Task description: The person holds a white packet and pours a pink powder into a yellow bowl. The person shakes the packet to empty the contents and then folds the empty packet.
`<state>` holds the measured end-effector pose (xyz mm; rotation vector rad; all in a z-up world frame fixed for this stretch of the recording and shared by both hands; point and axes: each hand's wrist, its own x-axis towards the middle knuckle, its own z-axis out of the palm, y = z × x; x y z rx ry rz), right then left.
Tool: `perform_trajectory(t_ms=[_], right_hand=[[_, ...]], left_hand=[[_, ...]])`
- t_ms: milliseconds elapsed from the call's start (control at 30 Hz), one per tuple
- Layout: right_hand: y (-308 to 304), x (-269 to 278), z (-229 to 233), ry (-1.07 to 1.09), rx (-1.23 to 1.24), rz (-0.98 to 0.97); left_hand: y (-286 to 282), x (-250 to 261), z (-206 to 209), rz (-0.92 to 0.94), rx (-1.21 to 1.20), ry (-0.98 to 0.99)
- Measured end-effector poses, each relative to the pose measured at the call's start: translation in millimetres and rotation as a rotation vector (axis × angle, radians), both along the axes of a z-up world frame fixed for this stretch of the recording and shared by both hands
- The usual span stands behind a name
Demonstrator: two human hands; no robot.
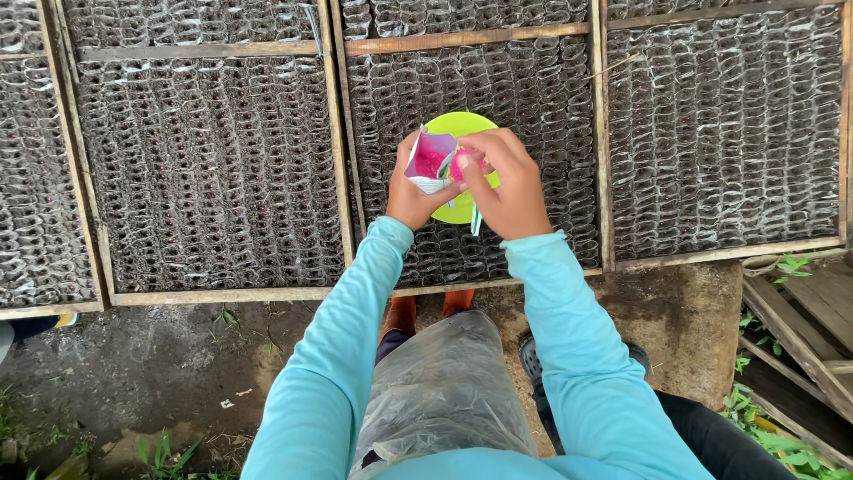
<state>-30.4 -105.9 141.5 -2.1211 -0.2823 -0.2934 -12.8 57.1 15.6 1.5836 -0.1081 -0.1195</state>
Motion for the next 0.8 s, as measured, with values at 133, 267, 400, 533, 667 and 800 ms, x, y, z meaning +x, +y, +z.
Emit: perform_trajectory(t_ms=[133, 267, 400, 533, 667, 800], right_hand=[[19, -6, 3, -0.217, -0.174, -0.026], [29, -13, -2, -0.232, -0.496, 0.060], [29, -4, -22, -0.426, -0.550, -0.010], [20, 0, -19, -0.324, -0.565, 0.079], [13, -1, -23, -0.449, -0.544, 0.010], [6, -4, 1, -0.351, -0.431, 0.005]], left_hand=[[-5, 3, -5, -0.017, -0.018, -0.075], [-18, 10, -8, -0.077, 0.032, -0.187], [-23, 7, 5, -0.101, 0.032, -0.239], [-23, 17, 15, -0.062, 0.066, -0.278], [-26, 19, 7, -0.081, 0.081, -0.264], [-24, 21, 5, -0.040, 0.101, -0.260]])
